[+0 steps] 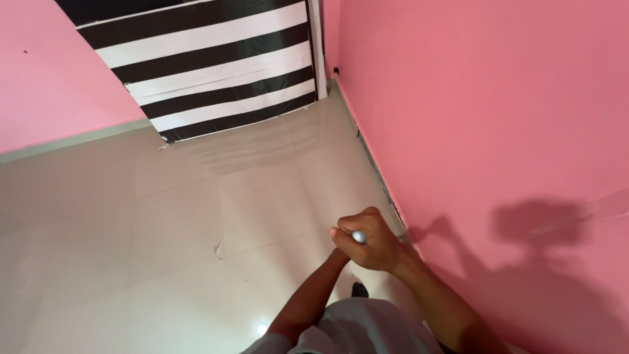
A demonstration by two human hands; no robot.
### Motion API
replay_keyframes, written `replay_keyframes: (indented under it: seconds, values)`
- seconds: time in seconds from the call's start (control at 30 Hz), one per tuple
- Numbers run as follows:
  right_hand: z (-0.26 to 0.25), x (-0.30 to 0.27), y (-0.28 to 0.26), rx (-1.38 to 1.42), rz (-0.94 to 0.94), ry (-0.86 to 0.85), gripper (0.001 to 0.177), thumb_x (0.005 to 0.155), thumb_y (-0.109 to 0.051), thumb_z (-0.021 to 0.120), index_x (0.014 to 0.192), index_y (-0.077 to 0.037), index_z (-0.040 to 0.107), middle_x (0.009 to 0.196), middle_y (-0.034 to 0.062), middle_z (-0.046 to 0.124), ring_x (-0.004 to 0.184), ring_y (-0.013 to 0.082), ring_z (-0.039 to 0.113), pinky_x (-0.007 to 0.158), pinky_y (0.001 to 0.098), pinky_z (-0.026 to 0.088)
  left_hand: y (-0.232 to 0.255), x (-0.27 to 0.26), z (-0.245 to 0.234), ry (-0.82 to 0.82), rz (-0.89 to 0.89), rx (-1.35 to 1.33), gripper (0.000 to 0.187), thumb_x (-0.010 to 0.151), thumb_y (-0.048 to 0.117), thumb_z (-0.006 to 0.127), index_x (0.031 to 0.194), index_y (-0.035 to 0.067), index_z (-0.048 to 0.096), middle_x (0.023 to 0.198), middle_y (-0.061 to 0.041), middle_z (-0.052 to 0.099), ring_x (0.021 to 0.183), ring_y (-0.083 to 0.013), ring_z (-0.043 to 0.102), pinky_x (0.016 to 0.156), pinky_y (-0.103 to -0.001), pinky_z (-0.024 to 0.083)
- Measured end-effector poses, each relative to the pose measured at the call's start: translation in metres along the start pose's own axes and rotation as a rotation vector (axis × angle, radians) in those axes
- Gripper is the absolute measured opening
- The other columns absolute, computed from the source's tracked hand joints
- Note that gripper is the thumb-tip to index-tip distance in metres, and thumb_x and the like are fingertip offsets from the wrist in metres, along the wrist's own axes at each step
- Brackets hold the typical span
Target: The person cleans the floor using a squeegee, moving it across the surface and into corners while navigating around items.
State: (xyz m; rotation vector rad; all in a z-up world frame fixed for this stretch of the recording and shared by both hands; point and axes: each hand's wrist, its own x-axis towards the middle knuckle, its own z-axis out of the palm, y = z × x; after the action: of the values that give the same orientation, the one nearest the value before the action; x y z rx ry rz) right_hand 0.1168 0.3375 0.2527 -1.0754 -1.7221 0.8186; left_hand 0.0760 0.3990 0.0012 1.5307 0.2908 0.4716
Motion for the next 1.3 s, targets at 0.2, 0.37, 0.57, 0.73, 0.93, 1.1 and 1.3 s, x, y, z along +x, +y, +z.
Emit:
replay_keyframes:
  seconds: [0.2,0.37,0.57,0.73,0.93,1.1,1.3]
  values:
    - [-0.031,0.005,0.038,0.043,-0.011,0.023,0.047,0.093,-0.002,0.063,0.056,-0.005,0.035,0.047,0.0026,0.032,0.042,0.0094,0.027,0.042,0.0328,0.023,0.006,0.011,-0.016,0.035,-0.156,-0.15,0.016,0.093,0.022,0.062,0.101,0.01,0.068,0.087,0.001,0.069,0.085,-0.0111,0.066,0.073,-0.034,0.052]
    - [-0.066,0.004,0.057,0.394,0.045,0.126,0.046,0.094,0.0,0.058,0.054,-0.007,0.038,0.045,0.002,0.045,0.039,0.0096,0.037,0.04,0.0301,0.032,0.017,-0.009,-0.045,-0.014,-0.455,0.579,0.036,0.095,0.039,0.066,0.094,0.004,0.071,0.081,-0.015,0.072,0.076,-0.0281,0.07,0.073,-0.042,0.054]
    - [-0.076,0.017,0.096,0.593,0.054,0.211,0.05,0.098,0.0,0.053,0.052,-0.009,0.033,0.043,0.0025,0.039,0.036,0.0103,0.036,0.037,0.03,0.038,0.037,-0.026,-0.072,0.059,-0.695,0.631,0.034,0.092,0.041,0.066,0.094,0.008,0.074,0.086,-0.016,0.075,0.08,-0.0283,0.071,0.076,-0.043,0.055]
    - [-0.102,0.017,0.088,0.599,0.013,0.231,0.048,0.098,0.001,0.052,0.054,-0.009,0.034,0.044,0.0006,0.036,0.036,0.0102,0.035,0.037,0.0303,0.038,0.031,-0.005,-0.065,0.093,-0.664,0.697,0.038,0.09,0.044,0.068,0.093,0.007,0.076,0.087,-0.016,0.075,0.082,-0.03,0.071,0.076,-0.044,0.056]
    - [-0.119,0.022,0.043,0.289,-0.054,0.121,0.046,0.097,0.0,0.055,0.056,-0.007,0.037,0.046,0.0001,0.04,0.041,0.0074,0.037,0.04,0.0285,0.033,0.005,0.055,-0.038,-0.031,-0.358,0.6,0.04,0.091,0.043,0.069,0.091,0.003,0.074,0.075,-0.016,0.071,0.069,-0.03,0.07,0.067,-0.043,0.054]
    - [-0.107,0.038,0.062,0.056,-0.039,0.055,0.048,0.098,-0.004,0.061,0.059,-0.007,0.033,0.049,-0.0008,0.032,0.045,0.0051,0.028,0.042,0.0278,0.024,0.003,0.106,-0.024,-0.042,0.09,0.084,0.035,0.099,0.033,0.06,0.118,0.004,0.059,0.106,-0.007,0.067,0.101,-0.0203,0.066,0.081,-0.037,0.054]
    - [-0.126,0.038,0.087,0.163,0.012,0.082,0.046,0.095,-0.004,0.059,0.054,-0.007,0.039,0.043,-0.0016,0.044,0.038,0.0052,0.039,0.037,0.0264,0.03,0.008,0.093,-0.044,-0.081,-0.497,0.612,0.047,0.095,0.047,0.064,0.088,0.001,0.07,0.079,-0.015,0.07,0.078,-0.0294,0.07,0.075,-0.043,0.054]
